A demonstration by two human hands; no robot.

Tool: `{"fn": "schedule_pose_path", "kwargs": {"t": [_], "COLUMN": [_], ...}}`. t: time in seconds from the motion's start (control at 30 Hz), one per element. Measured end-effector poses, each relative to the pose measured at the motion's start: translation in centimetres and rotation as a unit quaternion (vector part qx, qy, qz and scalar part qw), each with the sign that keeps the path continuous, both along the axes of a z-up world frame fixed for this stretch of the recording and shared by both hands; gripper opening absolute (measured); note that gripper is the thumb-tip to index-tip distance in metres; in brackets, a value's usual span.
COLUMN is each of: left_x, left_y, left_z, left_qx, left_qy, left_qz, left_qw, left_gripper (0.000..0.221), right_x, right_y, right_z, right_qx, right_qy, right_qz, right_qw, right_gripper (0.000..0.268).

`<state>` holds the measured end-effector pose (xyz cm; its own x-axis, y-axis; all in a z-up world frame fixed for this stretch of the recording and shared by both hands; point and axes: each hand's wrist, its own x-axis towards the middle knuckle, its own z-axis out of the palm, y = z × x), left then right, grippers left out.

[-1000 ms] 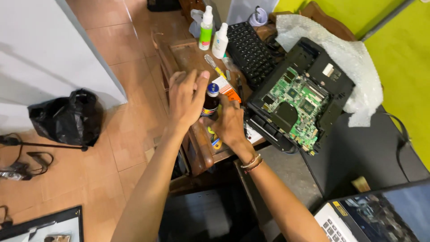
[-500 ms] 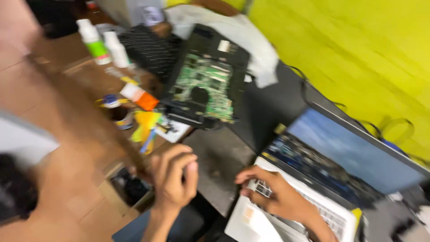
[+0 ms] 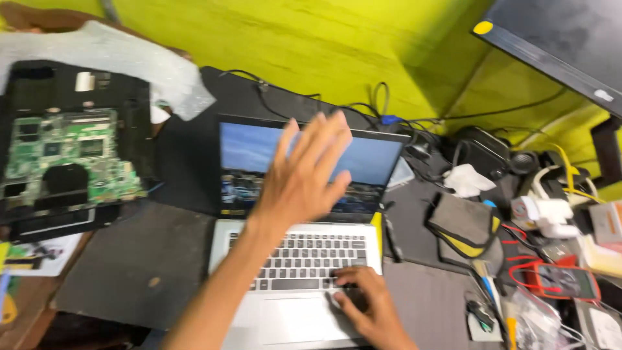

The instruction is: Disassembling, inspecting internal components, and testing a laptop on a repair bench.

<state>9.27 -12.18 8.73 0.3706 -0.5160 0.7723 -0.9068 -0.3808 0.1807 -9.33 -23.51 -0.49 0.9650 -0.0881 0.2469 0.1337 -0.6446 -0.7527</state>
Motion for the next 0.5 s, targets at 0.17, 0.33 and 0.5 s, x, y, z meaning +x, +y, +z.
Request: {"fn": "schedule_pose_path", "kwargs": {"t": [0.17, 0.33, 0.5], "left_x": [2.1, -3.5, -9.9], "left_y": [-2.4, -0.8, 0.6], "left_z": [-0.5, 1.1, 0.8], "left_qx": [0.101, 0.03, 0.004], "left_qy": [0.064, -0.013, -0.006], "left_qz": [0.089, 0.105, 0.145], "left_qw": [0.989, 0.994, 0.989], "left_gripper": [0.052, 0.037, 0.034], "right_x": [-0.9, -1.1, -1.0], "right_y": [0.0, -1.1, -1.5], "right_z": [0.2, -1.3, -1.2], "right_qx": [0.034, 0.133, 0.206], "right_qy": [-0.036, -0.108, -0.09], "right_qz": [-0.008, -0.014, -0.024], "right_qw": [0.999, 0.985, 0.974], "right_gripper": [0.01, 0.009, 0.008]}}
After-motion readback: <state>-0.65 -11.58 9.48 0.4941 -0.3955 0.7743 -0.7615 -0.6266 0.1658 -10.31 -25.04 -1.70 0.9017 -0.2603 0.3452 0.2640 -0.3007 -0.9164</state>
